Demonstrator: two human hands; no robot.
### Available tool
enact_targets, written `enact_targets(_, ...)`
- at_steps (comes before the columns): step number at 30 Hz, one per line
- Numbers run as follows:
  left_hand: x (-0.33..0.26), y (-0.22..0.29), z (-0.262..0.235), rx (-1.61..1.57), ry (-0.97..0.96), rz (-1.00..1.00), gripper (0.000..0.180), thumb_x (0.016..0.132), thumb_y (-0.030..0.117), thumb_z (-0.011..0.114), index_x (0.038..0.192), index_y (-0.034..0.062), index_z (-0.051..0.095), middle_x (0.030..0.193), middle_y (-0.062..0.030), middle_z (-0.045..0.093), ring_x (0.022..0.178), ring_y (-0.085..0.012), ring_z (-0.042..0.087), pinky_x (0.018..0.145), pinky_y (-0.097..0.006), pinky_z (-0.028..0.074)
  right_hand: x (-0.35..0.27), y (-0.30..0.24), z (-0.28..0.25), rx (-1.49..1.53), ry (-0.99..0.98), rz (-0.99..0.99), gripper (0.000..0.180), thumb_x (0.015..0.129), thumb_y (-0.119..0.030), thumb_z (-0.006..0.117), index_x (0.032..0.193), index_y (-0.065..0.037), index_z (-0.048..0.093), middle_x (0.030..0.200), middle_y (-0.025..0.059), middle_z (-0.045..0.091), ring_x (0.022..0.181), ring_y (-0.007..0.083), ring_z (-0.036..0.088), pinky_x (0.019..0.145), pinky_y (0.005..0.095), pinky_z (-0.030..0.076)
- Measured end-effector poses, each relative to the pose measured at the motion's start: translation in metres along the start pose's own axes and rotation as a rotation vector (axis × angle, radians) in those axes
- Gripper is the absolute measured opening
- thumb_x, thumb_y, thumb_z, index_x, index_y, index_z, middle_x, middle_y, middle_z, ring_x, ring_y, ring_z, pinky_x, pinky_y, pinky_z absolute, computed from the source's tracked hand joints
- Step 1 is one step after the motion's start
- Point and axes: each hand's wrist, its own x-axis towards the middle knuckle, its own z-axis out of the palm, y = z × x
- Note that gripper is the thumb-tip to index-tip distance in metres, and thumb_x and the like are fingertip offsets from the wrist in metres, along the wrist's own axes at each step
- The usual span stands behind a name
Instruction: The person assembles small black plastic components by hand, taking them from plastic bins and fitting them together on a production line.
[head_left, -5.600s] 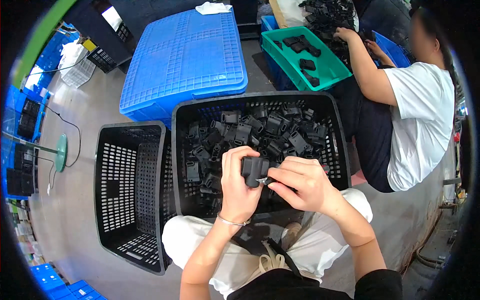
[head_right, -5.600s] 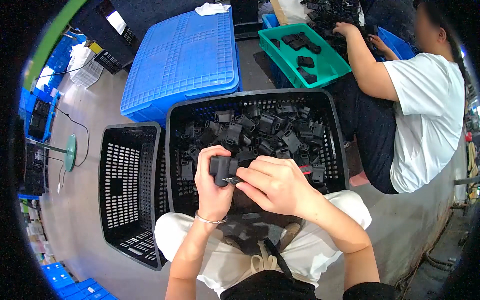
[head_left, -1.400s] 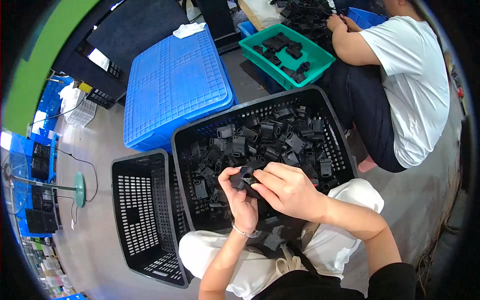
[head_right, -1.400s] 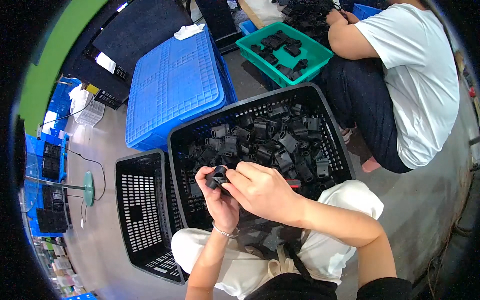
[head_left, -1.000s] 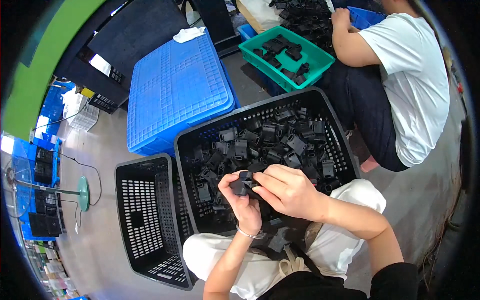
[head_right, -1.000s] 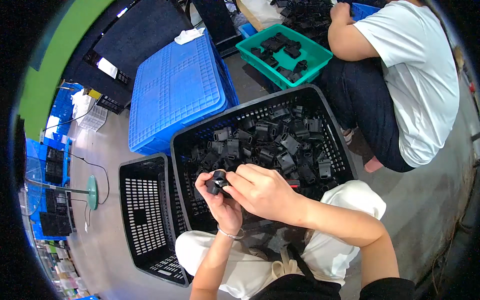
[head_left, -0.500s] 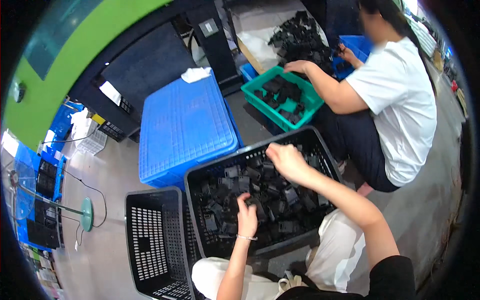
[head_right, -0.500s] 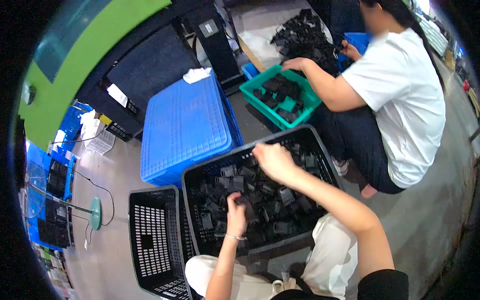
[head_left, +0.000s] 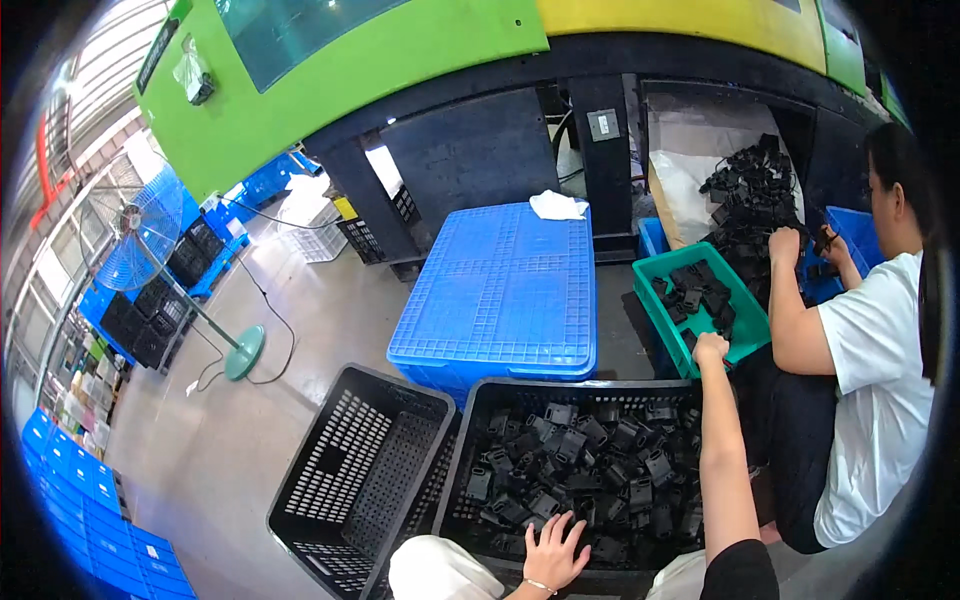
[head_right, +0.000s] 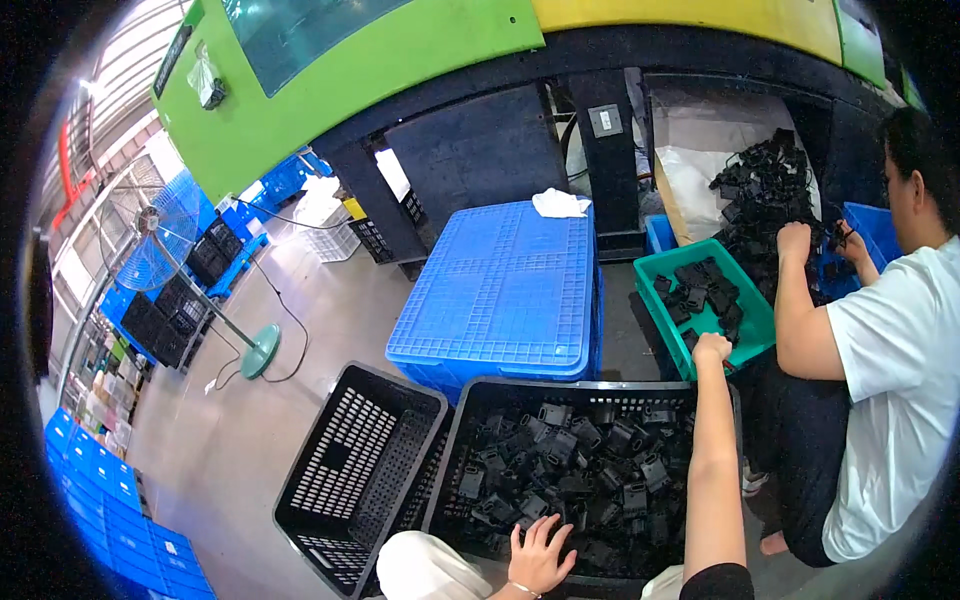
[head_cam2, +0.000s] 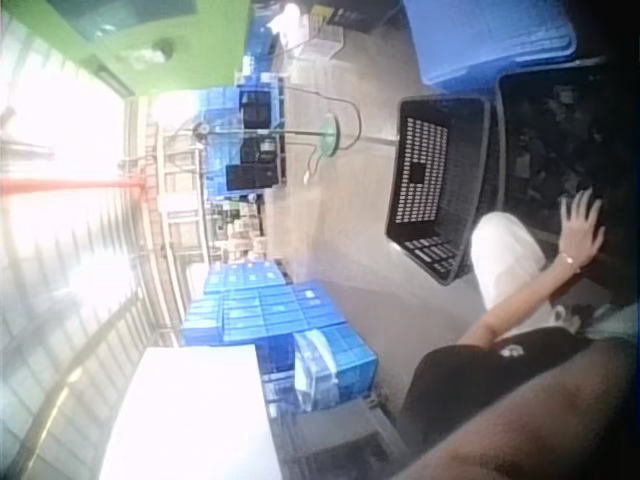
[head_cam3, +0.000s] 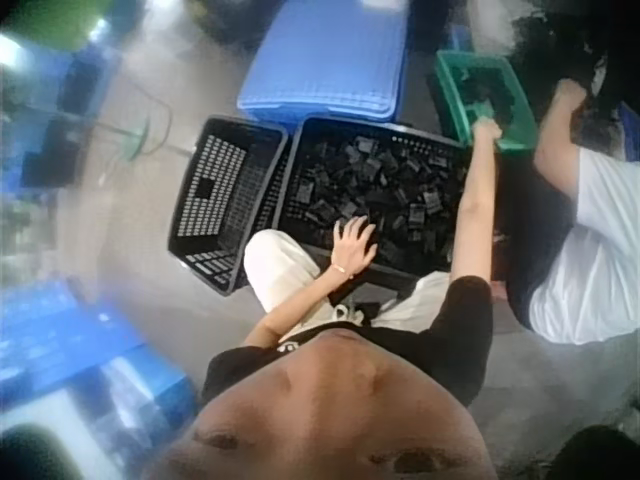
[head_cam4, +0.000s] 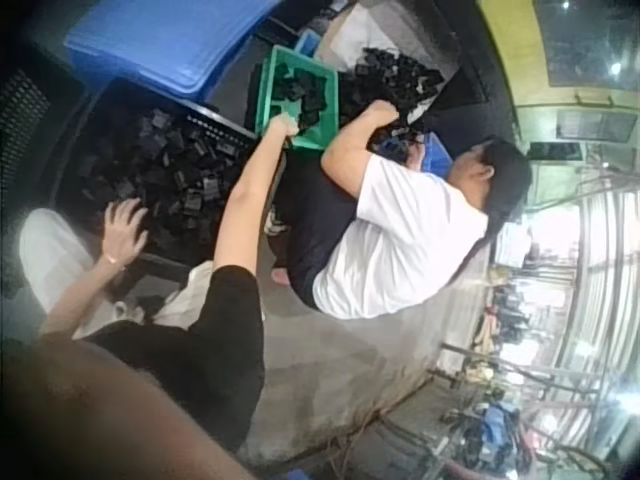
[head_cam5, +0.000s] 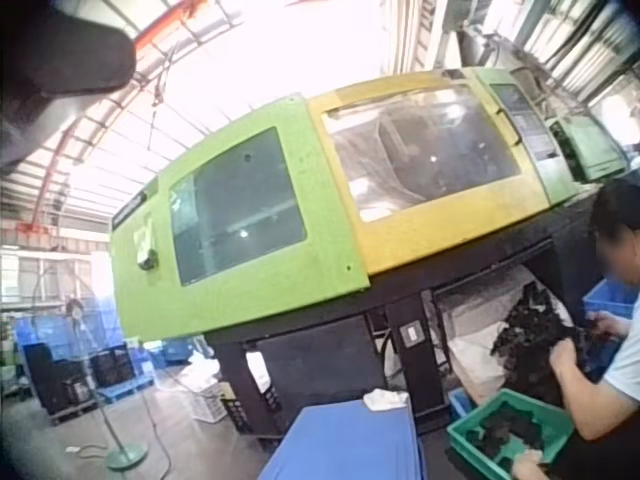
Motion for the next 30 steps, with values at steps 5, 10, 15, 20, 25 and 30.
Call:
enact_targets(5, 0.001, -0.001, -0.002, 0.007, 0.016, 0.021, 0.043, 0.081, 0.038, 0.060, 0.118, 0.0167, 0.060, 0.125, -0.0062, 0.053, 0.115, -0.0230, 0.050, 0.096, -0.052, 0.034, -0.009, 0.004, -0.004, 0.004, 0.003, 0.032, 0.043, 0.074, -0.029, 0.072, 0.112, -0.011, 0.065, 0.119, 0.0112, 0.062, 0.107, 0.0275, 0.062, 0.083, 0.0396, 0.053)
enact_targets(10, 0.002, 0.001, -0.003, -0.061, 0.072, 0.075, 0.044, 0.079, 0.036, 0.061, 0.117, 0.0136, 0.058, 0.120, -0.0068, 0.054, 0.111, -0.0232, 0.051, 0.093, -0.044, 0.037, -0.073, 0.015, -0.055, 0.289, 0.324, 0.002, 0.063, 0.061, -0.040, 0.078, 0.113, -0.009, 0.062, 0.113, 0.0171, 0.062, 0.100, 0.0303, 0.063, 0.079, 0.0429, 0.053)
enact_targets(15, 0.015, -0.013, 0.003, -0.707, 0.143, -0.142, 0.063, 0.076, 0.026, 0.071, 0.127, 0.0044, 0.043, 0.129, -0.0166, 0.043, 0.117, -0.0331, 0.045, 0.096, -0.043, 0.038, -0.224, -0.031, -0.098, 0.985, -0.170, -0.645, 0.037, 0.074, -0.028, 0.074, 0.102, -0.007, 0.062, 0.061, 0.0012, 0.053, 0.059, 0.0124, 0.055, 0.053, 0.0295, 0.043)
enact_targets(20, 0.080, 0.012, -0.093, -0.738, 0.433, 0.068, 0.077, 0.063, 0.016, 0.081, 0.126, 0.0032, 0.039, 0.128, -0.0182, 0.037, 0.109, -0.0310, 0.045, 0.091, -0.040, 0.042, -0.355, -0.036, -0.111, 1.353, -0.930, -0.567, 0.030, 0.084, -0.023, 0.070, 0.105, -0.005, 0.057, 0.065, -0.0067, 0.049, 0.049, 0.0012, 0.037, 0.041, 0.0199, 0.024)
enact_targets(25, 0.104, 0.014, -0.103, -0.992, 0.387, 0.017, 0.023, 0.072, -0.004, 0.069, 0.092, 0.0014, 0.059, 0.090, -0.0095, 0.061, 0.082, -0.0201, 0.060, 0.076, -0.030, 0.047, -0.376, -0.039, -0.096, 1.328, -0.568, -0.525, 0.027, 0.088, -0.027, 0.064, 0.096, -0.002, 0.059, 0.078, -0.0011, 0.053, 0.055, 0.0044, 0.043, 0.046, 0.0225, 0.033)
enact_targets(30, 0.107, -0.002, -0.096, -1.165, 0.228, -0.006, 0.025, 0.075, -0.001, 0.067, 0.096, 0.0029, 0.055, 0.090, -0.0090, 0.061, 0.082, -0.0216, 0.061, 0.077, -0.030, 0.047, -0.392, -0.029, -0.100, 1.150, 0.092, -0.818, 0.019, 0.094, -0.013, 0.048, 0.098, 0.002, 0.059, 0.091, 0.0130, 0.056, 0.070, 0.0263, 0.058, 0.064, 0.0318, 0.047)
